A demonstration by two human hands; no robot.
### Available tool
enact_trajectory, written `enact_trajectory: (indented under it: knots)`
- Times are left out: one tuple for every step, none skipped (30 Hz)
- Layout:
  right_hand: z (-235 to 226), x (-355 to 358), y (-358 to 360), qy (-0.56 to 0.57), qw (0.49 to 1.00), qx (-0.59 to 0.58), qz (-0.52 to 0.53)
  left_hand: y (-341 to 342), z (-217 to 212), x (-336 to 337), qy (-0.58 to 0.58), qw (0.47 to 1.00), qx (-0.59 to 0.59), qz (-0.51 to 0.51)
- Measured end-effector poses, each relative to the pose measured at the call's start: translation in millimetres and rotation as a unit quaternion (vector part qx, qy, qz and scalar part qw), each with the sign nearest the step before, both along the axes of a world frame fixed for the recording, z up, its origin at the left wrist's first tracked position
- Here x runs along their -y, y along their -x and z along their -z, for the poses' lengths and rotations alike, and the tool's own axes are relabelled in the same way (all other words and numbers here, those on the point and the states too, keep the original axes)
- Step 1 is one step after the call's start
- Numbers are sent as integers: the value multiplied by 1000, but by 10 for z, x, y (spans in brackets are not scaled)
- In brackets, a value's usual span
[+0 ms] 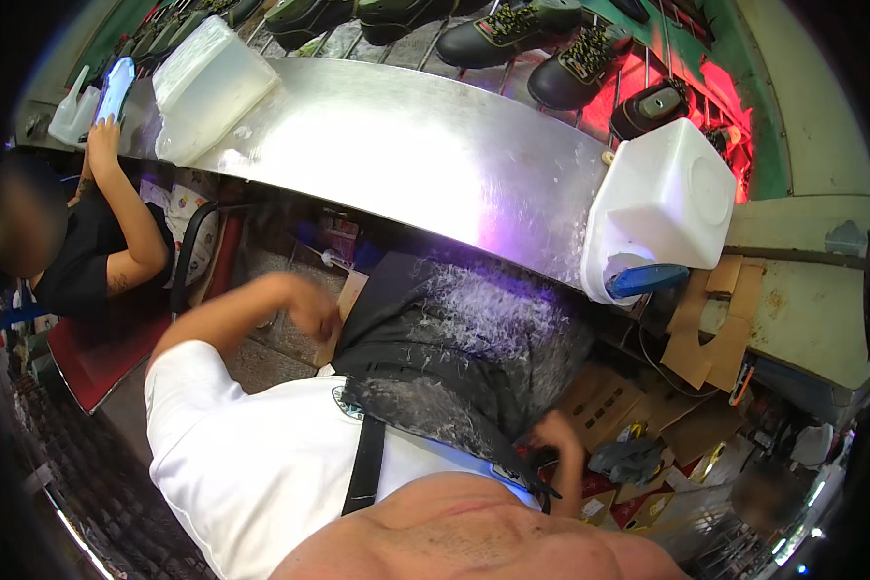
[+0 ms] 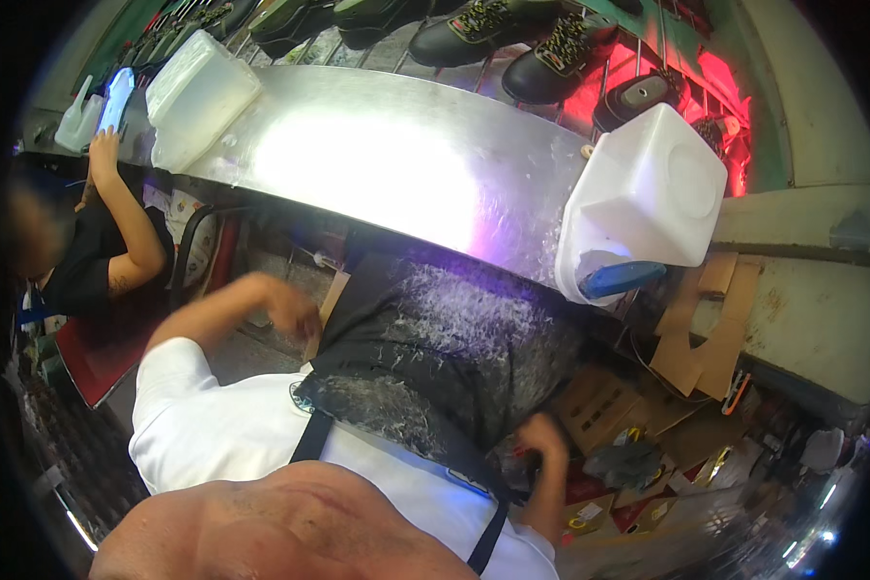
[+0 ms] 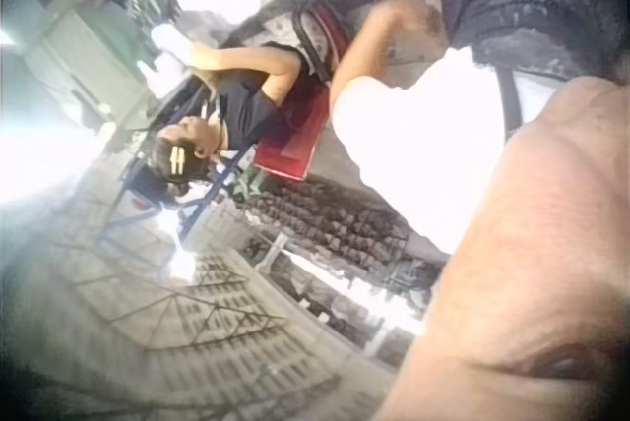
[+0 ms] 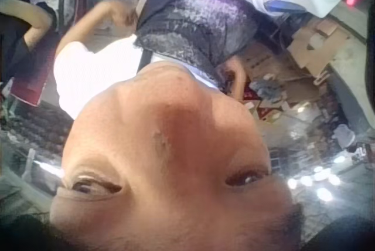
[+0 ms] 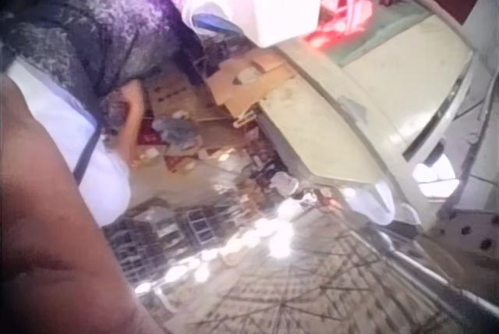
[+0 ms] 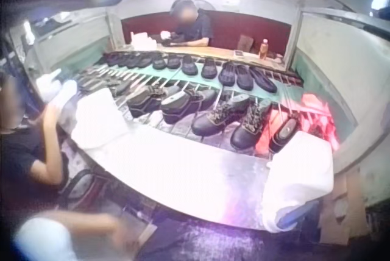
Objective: The person scrubs the sole and sides of a black shoe with a brush, repeatedly dipping the brush into a white container of liquid. They rotate the shoe to clean different areas and continue scrubbing throughout the clip.
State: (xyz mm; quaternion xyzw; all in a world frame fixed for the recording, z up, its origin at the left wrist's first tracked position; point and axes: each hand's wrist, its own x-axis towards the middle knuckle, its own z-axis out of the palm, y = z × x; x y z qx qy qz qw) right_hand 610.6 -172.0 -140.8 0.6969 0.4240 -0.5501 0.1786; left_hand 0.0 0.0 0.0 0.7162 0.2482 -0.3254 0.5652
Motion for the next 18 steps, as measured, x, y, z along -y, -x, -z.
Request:
enact_trajectory:
  knots:
    - [13, -98, -41, -7, 1000, 2, -4, -20, 10, -26, -7, 1000, 2, -4]
    - [-373, -485, 75, -94, 995, 22, -3, -114, -393, -315, -145, 985, 63, -68]
    - [-841, -493, 362, -153, 987, 49, 7, -62, -701, -474, -252, 951, 128, -125]
    - [-1207, -665, 499, -214, 976, 27, 19, -134, -895, -658, -242, 921, 101, -290]
    - [-1467, -919, 695, -289, 957, -4, 26, -84, -778, -908, -484, 777, 220, -336]
    - [-1545, -1094, 988, -370, 927, -35, 53, -63, -1114, -1380, -530, 751, 151, -364]
    - [-1657, -1182, 1190, -458, 885, -72, 37, 41, -1098, -1812, -585, 645, 304, -386]
    - [-1815, -1186, 1339, -533, 843, -66, 2, -2, -1181, -2072, -574, 620, 274, -460]
    - [-1901, -1309, 1522, -622, 780, -68, -26, -2, -1362, -2422, -576, 584, 247, -516]
    - [-1970, -1412, 1638, -668, 742, -52, -33, 116, -1485, -2645, -611, 552, 226, -520]
    - [-2053, -1513, 1703, -711, 702, -18, -39, 239, -1488, -3007, -635, 523, 218, -526]
    - [-2157, -1556, 1737, -736, 676, 2, -27, 475, -1292, -3428, -651, 518, 200, -517]
    - [-2100, -1598, 1658, -769, 639, 10, 25, 721, -1085, -3893, -701, 497, 144, -490]
    - [-2103, -1596, 1546, -772, 632, 25, 62, 849, -958, -4235, -707, 529, 77, -464]
    - [-2101, -1626, 1458, -776, 621, 40, 103, 902, -909, -4473, -711, 556, 10, -430]
    - [-2137, -1688, 1432, -776, 619, 65, 105, 917, -826, -4596, -706, 581, -42, -404]
    - [-2198, -1758, 1419, -775, 616, 89, 107, 960, -766, -4700, -699, 599, -80, -382]
    - [-2248, -1824, 1414, -774, 614, 116, 106, 946, -675, -4744, -688, 619, -113, -362]
